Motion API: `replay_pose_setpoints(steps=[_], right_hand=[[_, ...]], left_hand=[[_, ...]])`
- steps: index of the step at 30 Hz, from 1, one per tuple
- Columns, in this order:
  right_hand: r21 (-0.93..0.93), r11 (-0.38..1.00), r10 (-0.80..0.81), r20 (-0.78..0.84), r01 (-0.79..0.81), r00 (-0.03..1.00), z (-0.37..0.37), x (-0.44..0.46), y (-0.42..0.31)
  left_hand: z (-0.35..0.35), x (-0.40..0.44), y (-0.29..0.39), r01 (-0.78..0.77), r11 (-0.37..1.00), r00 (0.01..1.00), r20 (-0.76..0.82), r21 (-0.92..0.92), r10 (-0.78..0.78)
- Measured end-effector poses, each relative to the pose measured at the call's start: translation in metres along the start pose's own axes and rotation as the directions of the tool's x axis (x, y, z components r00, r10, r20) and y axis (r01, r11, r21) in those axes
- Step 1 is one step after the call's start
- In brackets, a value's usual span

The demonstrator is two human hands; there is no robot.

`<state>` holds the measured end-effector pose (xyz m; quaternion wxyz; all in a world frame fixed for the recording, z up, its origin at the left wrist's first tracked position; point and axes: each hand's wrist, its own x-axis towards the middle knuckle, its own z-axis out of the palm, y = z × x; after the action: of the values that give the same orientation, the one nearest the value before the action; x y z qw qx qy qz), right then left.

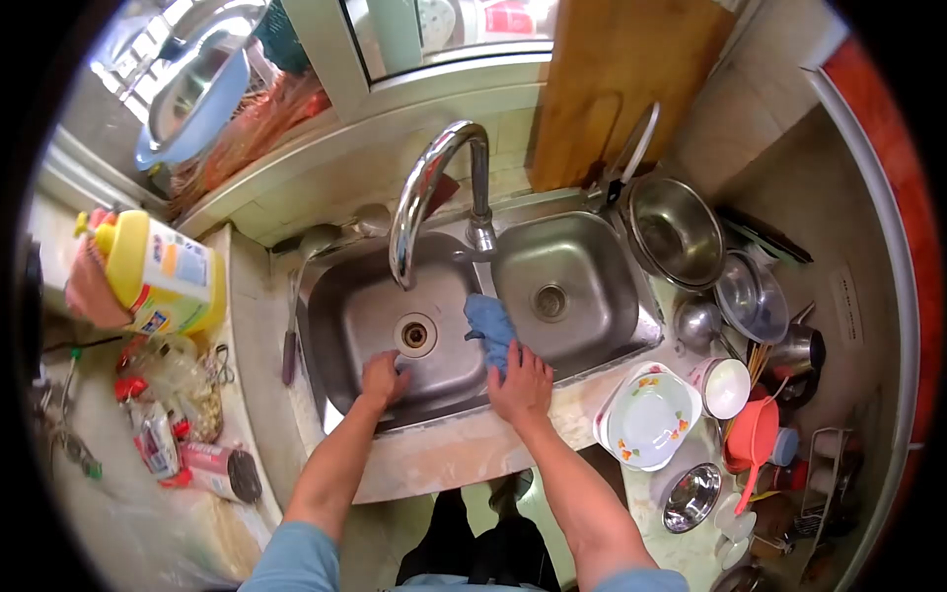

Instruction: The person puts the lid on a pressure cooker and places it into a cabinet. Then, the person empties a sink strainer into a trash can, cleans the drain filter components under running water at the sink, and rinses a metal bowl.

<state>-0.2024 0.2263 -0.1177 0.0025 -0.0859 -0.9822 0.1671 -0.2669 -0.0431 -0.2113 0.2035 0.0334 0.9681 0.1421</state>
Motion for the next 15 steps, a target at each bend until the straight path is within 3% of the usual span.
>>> replay_pose_setpoints(steps=[1, 3, 5, 8, 15], right_hand=[[0.003, 1.0, -0.017, -0.038, 0.017, 0.999, 0.0, 0.0, -0.001], [-0.01, 1.0, -0.025, -0.075, 0.025, 0.997, 0.001, 0.003, -0.003], [0.004, 0.998, -0.057, -0.122, 0.058, 0.991, -0.001, 0.003, -0.003], [-0.009, 0.999, -0.042, -0.127, 0.041, 0.991, -0.008, 0.007, -0.007], [-0.007, 0.997, -0.076, -0.172, 0.076, 0.982, -0.004, 0.007, -0.002]], left_hand=[[0.007, 0.009, 0.002, -0.057, 0.994, 0.993, -0.106, -0.093, 0.047], [0.016, 0.035, 0.01, -0.049, 0.985, 0.998, -0.041, -0.163, 0.043], [0.014, 0.043, 0.021, -0.121, 0.991, 0.992, 0.049, 0.058, 0.118], [0.042, 0.052, 0.007, -0.233, 0.967, 0.971, -0.029, 0.1, 0.237], [0.029, 0.053, 0.01, -0.22, 0.949, 0.971, -0.041, 0.226, 0.234]])
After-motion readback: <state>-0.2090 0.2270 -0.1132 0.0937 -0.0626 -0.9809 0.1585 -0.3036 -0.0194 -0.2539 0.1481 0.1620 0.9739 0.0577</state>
